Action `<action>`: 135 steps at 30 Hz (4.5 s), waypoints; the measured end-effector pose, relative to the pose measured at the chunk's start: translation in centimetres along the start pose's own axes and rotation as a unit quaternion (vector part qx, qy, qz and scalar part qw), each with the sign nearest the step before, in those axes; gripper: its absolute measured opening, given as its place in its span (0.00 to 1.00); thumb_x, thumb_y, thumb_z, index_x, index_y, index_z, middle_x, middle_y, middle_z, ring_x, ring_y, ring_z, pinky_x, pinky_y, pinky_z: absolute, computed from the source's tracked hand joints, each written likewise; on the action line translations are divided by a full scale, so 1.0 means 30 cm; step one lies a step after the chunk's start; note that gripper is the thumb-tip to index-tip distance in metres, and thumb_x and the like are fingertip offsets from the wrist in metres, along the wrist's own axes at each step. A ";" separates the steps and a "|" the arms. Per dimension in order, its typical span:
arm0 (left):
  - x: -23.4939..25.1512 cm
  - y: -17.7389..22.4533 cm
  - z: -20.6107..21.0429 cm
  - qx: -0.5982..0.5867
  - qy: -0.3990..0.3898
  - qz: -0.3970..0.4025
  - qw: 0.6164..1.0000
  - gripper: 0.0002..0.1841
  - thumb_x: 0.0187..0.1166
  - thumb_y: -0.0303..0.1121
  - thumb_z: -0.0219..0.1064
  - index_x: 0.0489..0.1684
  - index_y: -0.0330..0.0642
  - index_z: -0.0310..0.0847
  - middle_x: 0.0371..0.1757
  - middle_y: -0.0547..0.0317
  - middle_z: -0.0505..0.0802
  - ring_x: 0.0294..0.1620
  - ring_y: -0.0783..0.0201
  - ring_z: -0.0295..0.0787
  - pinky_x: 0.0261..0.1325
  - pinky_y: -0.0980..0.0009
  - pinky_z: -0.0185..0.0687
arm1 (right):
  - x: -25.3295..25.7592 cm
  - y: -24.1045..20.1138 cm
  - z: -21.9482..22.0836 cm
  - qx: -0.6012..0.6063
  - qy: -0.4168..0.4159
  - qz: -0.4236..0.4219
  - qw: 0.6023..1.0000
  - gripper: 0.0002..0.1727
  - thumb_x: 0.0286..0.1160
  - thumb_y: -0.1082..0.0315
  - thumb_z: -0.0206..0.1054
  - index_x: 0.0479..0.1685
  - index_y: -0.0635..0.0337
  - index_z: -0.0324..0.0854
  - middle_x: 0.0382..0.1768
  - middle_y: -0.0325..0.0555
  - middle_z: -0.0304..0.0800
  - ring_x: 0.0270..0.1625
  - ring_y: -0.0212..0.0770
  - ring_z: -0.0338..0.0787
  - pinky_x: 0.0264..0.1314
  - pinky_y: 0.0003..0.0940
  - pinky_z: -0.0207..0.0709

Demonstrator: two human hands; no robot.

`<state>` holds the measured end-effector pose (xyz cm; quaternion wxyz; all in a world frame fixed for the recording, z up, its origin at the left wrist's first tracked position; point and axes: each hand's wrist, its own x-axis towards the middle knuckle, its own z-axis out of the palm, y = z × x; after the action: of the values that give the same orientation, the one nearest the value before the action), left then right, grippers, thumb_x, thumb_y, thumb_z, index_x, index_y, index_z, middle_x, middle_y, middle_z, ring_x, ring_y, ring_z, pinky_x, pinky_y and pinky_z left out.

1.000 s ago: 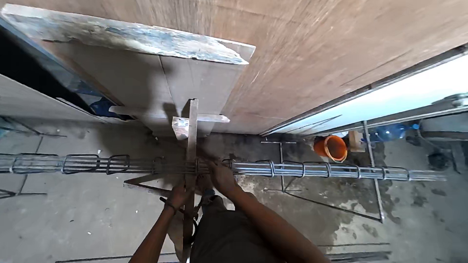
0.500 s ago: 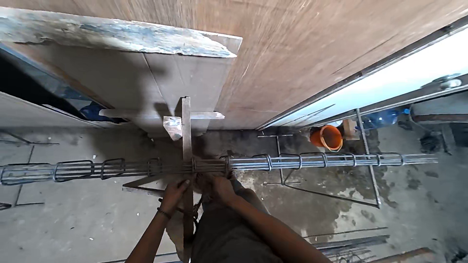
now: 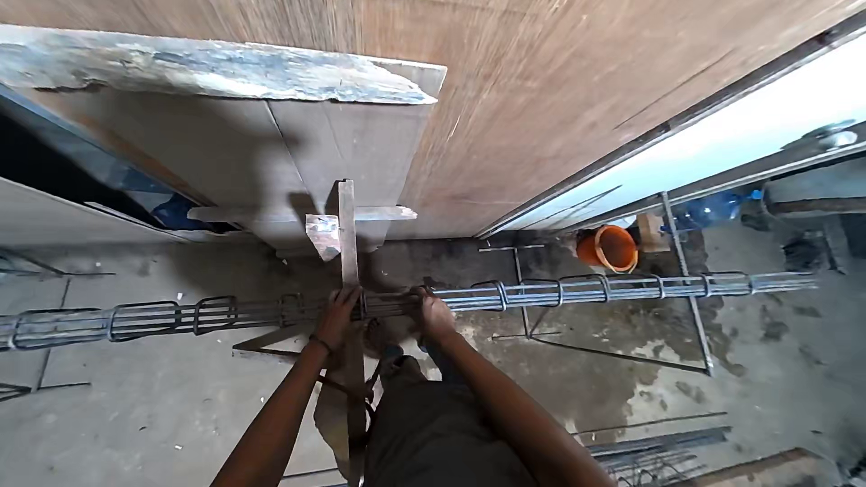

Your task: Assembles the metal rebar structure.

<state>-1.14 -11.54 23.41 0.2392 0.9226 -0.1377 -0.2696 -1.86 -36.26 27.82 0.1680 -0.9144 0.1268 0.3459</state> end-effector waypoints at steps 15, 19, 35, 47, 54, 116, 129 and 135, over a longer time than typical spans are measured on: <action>0.012 -0.010 0.010 0.007 0.015 0.014 1.000 0.47 0.62 0.43 0.84 0.88 0.48 0.66 0.86 0.49 0.73 0.86 0.42 0.65 0.86 0.50 0.63 | 0.038 0.128 -0.005 0.086 -0.005 0.020 0.996 0.39 0.77 0.41 0.67 0.88 0.41 0.63 0.65 0.52 0.90 0.66 0.57 0.90 0.67 0.62 0.81; 0.016 -0.019 0.012 0.001 0.023 0.019 1.000 0.47 0.60 0.42 0.85 0.87 0.47 0.68 0.85 0.49 0.74 0.85 0.41 0.66 0.86 0.50 0.63 | 0.047 0.147 -0.002 0.105 -0.005 0.013 0.994 0.41 0.75 0.39 0.68 0.88 0.40 0.63 0.65 0.51 0.91 0.66 0.55 0.91 0.68 0.62 0.81; -0.105 0.113 0.108 -0.264 0.002 -0.349 0.899 0.51 0.68 0.52 0.81 0.85 0.26 0.58 0.74 0.31 0.81 0.77 0.41 0.78 0.81 0.47 0.71 | 0.134 -0.157 -0.069 -0.088 -0.142 -0.081 0.983 0.28 0.77 0.47 0.68 0.73 0.51 0.80 0.73 0.58 0.83 0.76 0.63 0.81 0.70 0.70 0.75; -0.052 0.092 0.176 -0.362 0.063 -0.364 0.856 0.37 0.66 0.38 0.83 0.74 0.30 0.73 0.59 0.39 0.91 0.63 0.48 0.89 0.71 0.48 0.80 | 0.262 -0.172 -0.087 -0.135 -0.239 -0.165 0.947 0.25 0.80 0.49 0.68 0.60 0.64 0.85 0.63 0.66 0.87 0.69 0.66 0.85 0.70 0.71 0.74; -0.049 0.087 0.186 -0.396 0.086 -0.365 0.838 0.38 0.63 0.34 0.84 0.74 0.29 0.72 0.60 0.38 0.90 0.62 0.48 0.89 0.70 0.49 0.81 | 0.266 -0.170 -0.093 -0.119 -0.249 -0.164 0.947 0.25 0.80 0.49 0.68 0.60 0.63 0.86 0.61 0.65 0.88 0.67 0.65 0.86 0.69 0.71 0.75; -0.343 0.150 -0.072 -0.531 0.164 -0.207 0.805 0.21 0.90 0.33 0.58 0.77 0.33 0.75 0.63 0.46 0.91 0.57 0.61 0.92 0.64 0.63 0.88 | -0.162 -0.164 -0.022 0.070 0.000 -0.320 0.945 0.23 0.90 0.58 0.51 0.79 0.40 0.80 0.55 0.49 0.95 0.55 0.53 0.95 0.59 0.60 0.85; -0.355 0.124 -0.102 -0.628 0.196 -0.233 0.716 0.14 0.83 0.21 0.64 0.63 0.29 0.79 0.38 0.55 0.95 0.31 0.69 0.91 0.38 0.73 0.90 | -0.343 -0.165 0.024 0.035 -0.171 -0.329 0.928 0.25 0.88 0.64 0.54 0.83 0.48 0.73 0.48 0.58 0.93 0.52 0.61 0.93 0.56 0.64 0.82; -0.195 0.049 -0.190 -0.411 0.034 -0.215 0.885 0.26 0.88 0.41 0.63 0.82 0.39 0.70 0.61 0.45 0.91 0.56 0.56 0.93 0.63 0.57 0.88 | -0.348 -0.268 -0.007 -0.075 -0.120 -0.142 0.980 0.35 0.90 0.64 0.50 0.97 0.39 0.48 0.55 0.61 0.91 0.53 0.63 0.93 0.55 0.61 0.84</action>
<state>-2.88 -8.45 30.92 0.5378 0.7568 0.1959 -0.3158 -6.54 -27.81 36.79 0.1603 -0.8848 -0.0515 0.4345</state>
